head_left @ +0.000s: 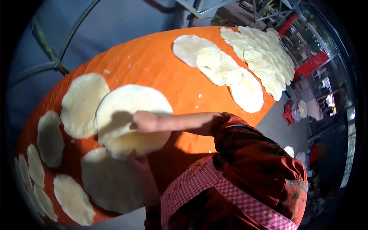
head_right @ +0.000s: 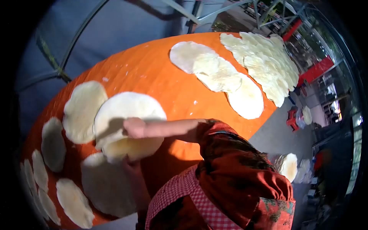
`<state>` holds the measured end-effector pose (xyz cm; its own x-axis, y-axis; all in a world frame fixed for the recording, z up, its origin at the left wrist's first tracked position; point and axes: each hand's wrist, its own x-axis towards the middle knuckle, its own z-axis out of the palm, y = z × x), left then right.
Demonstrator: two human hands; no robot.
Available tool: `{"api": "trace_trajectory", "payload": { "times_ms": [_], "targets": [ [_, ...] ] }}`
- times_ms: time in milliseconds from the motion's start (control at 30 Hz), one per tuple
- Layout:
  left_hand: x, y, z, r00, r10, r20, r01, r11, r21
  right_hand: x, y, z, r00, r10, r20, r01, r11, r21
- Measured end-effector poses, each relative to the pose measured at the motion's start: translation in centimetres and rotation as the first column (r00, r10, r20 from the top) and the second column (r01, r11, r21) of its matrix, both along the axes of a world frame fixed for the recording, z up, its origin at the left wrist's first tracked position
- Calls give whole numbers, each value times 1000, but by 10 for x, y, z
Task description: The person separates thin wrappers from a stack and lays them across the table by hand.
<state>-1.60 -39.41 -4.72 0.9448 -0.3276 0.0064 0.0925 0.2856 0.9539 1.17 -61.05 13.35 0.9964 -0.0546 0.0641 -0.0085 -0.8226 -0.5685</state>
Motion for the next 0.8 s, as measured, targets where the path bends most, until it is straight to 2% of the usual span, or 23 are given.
{"api": "trace_trajectory", "payload": {
  "times_ms": [33,100,133,167,200,233,267,300,333,367,400,433,467,500,533,567,600,633,667,700,733,767,800],
  "targets": [
    [3,3,9,969,-22,-244,3,997,-80,18,-29,13,995,-97,11,95,988,122],
    [7,9,28,716,-30,-698,-178,958,-223,40,-99,61,957,-287,45,261,917,303],
    [3,9,20,812,18,-583,-93,991,-99,33,-130,103,898,-439,36,398,844,359],
    [-3,19,11,893,41,-448,-27,999,38,37,-183,109,862,-507,-8,487,825,285],
    [-5,21,0,894,46,-446,-31,999,41,41,-237,115,820,-570,-52,567,797,208],
    [-7,18,0,894,50,-445,-34,998,44,16,-249,154,740,-671,-58,657,701,276],
    [-9,14,23,814,39,-579,-105,991,-81,15,-317,125,804,-578,-142,376,308,874],
    [-10,10,41,719,6,-695,-193,962,-192,15,-383,96,826,-512,-234,31,-374,927],
    [-10,9,47,748,-64,-660,-167,945,-282,-9,-379,108,634,-772,-31,404,297,865],
    [-11,11,49,775,-131,-618,-137,920,-367,-23,-395,104,557,-826,-86,375,157,914],
    [-10,8,55,799,-194,-569,-102,889,-446,-31,-447,58,587,-807,-67,186,53,981],
    [-11,-3,74,807,-215,-550,-106,864,-493,-40,-462,40,439,-890,-119,305,24,952],
    [-15,-10,95,812,-229,-536,-115,838,-533,-50,-473,19,320,-945,-63,442,90,893],
    [-20,-15,106,817,-236,-526,-131,813,-568,-62,-484,-10,327,-929,-173,477,5,879],
    [-21,-18,105,794,-216,-568,-172,817,-551,-73,-502,-44,413,-852,-323,553,-47,832],
    [-20,-16,102,766,-185,-615,-225,820,-527,-73,-493,-54,230,-863,-450,763,-127,634],
    [-24,-10,99,733,-135,-667,-297,818,-492,-77,-501,-95,240,-971,-19,878,209,431],
    [-24,-8,93,756,-134,-641,-254,843,-475,-73,-494,-102,179,-984,2,978,178,111],
    [-21,-7,88,772,-118,-625,-223,870,-440,-68,-446,-92,241,-887,394,953,293,77],
    [-20,-7,87,758,-63,-649,-265,880,-395,-57,-373,-50,359,-870,338,820,467,331],
    [-18,-14,90,695,63,-716,-365,889,-276,-49,-321,-43,548,-810,207,681,576,451],
    [-16,-11,80,695,14,-719,-360,872,-331,-48,-258,-32,858,-512,48,357,660,660],
    [-14,-3,63,722,35,-691,-342,886,-312,-49,-194,-30,976,-216,-31,176,694,699]
  ]
}}
